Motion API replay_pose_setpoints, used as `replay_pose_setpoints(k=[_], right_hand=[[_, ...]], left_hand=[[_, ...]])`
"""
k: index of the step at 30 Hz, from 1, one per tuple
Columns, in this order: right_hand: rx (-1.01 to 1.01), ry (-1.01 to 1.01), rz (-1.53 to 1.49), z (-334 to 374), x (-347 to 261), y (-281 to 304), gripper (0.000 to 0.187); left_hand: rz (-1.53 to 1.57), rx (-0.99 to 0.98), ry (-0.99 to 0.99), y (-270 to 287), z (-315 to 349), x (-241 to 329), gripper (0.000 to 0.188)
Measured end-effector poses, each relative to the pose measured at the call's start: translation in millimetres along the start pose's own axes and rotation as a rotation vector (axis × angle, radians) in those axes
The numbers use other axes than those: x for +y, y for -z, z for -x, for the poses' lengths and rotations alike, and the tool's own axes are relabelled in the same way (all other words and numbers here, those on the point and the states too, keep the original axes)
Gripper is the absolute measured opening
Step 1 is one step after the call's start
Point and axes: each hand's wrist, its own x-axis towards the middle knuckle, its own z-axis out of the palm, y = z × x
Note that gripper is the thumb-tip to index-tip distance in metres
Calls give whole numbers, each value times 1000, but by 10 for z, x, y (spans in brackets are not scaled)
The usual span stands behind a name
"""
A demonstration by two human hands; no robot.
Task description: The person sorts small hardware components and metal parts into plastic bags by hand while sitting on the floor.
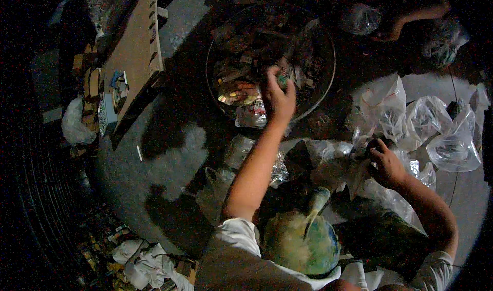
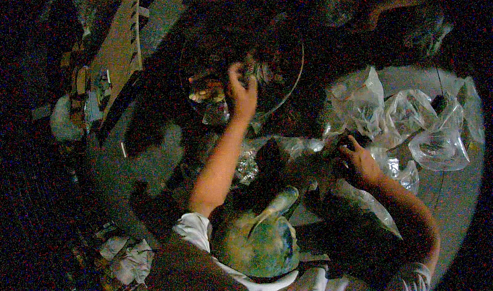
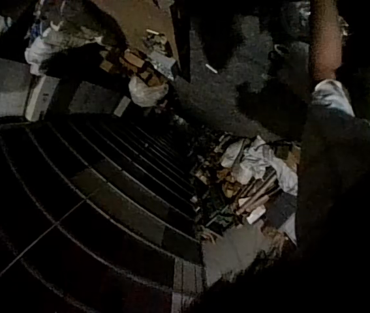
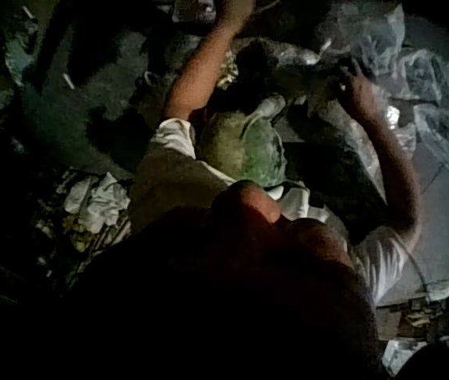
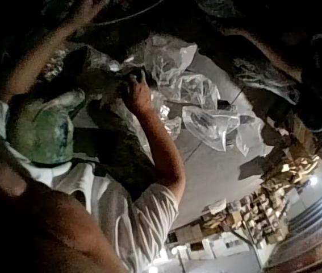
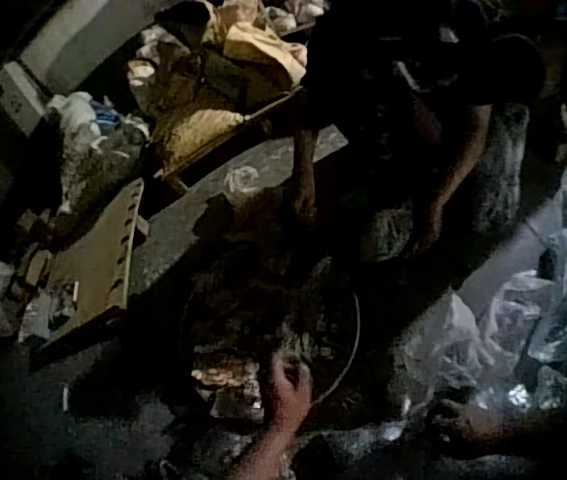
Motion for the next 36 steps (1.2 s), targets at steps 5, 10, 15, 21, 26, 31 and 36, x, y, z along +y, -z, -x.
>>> replay_pose_setpoints(k=[5, 10, 15, 21, 26, 31, 36], right_hand=[[-54, -52, 77, -62, -107, 14, 33], [-105, -83, 53, -52, -12, 19, 34], [-112, -70, 36, -18, 17, -25, 33], [-79, -94, -45, -83, -59, 33, 32], [-46, -65, 15, -4, 74, -70, 39], [17, -44, -15, -124, -113, 121, 33], [100, 28, 135, -927, -263, 137, 37]], left_hand=[[-316, -339, 255, 161, -446, -640, 70], [320, 124, 379, 287, -170, -609, 62], [613, 163, 712, 694, 241, -638, 52], [930, 89, 820, 642, 159, -62, 40], [1112, -28, 722, 548, 167, 15, 31], [1164, -395, 807, 304, 478, 260, 27], [1164, -489, 1039, 289, 744, 415, 26]])
